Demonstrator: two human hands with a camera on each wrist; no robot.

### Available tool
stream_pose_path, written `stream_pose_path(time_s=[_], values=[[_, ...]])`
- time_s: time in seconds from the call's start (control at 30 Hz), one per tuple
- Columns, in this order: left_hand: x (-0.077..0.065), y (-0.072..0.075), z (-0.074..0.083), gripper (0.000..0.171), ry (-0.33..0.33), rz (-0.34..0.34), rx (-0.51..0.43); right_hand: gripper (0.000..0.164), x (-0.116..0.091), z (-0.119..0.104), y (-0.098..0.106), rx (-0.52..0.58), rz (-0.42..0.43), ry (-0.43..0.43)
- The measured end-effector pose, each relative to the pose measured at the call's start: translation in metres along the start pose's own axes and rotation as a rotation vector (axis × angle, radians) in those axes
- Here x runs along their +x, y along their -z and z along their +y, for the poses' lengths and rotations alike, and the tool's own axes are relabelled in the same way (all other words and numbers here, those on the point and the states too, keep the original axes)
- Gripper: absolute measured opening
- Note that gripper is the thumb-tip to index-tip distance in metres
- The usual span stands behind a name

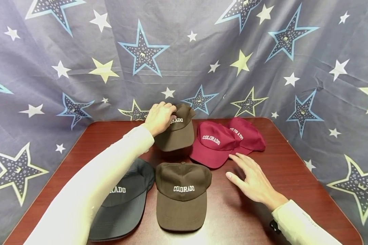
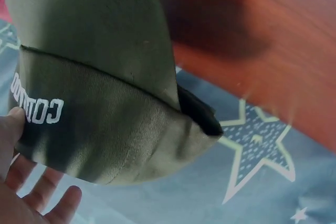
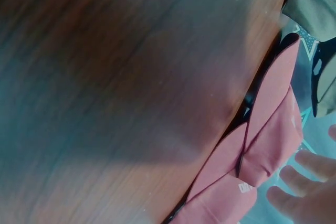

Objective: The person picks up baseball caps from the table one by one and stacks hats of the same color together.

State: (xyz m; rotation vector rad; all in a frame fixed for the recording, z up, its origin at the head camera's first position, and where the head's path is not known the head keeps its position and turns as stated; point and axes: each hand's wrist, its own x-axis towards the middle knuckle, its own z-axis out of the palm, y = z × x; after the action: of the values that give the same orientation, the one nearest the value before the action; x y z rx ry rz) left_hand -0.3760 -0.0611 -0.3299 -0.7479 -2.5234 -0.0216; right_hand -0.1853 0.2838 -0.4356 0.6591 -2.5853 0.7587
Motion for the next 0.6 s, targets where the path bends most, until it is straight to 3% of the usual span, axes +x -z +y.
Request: stream_pose_path(time_s=[0.6], values=[[-0.013,0.051,0.018,0.015,-0.108,0.004,-0.145,0.066,-0.002,0.000,-0.002,0.010,0.015,0.009]])
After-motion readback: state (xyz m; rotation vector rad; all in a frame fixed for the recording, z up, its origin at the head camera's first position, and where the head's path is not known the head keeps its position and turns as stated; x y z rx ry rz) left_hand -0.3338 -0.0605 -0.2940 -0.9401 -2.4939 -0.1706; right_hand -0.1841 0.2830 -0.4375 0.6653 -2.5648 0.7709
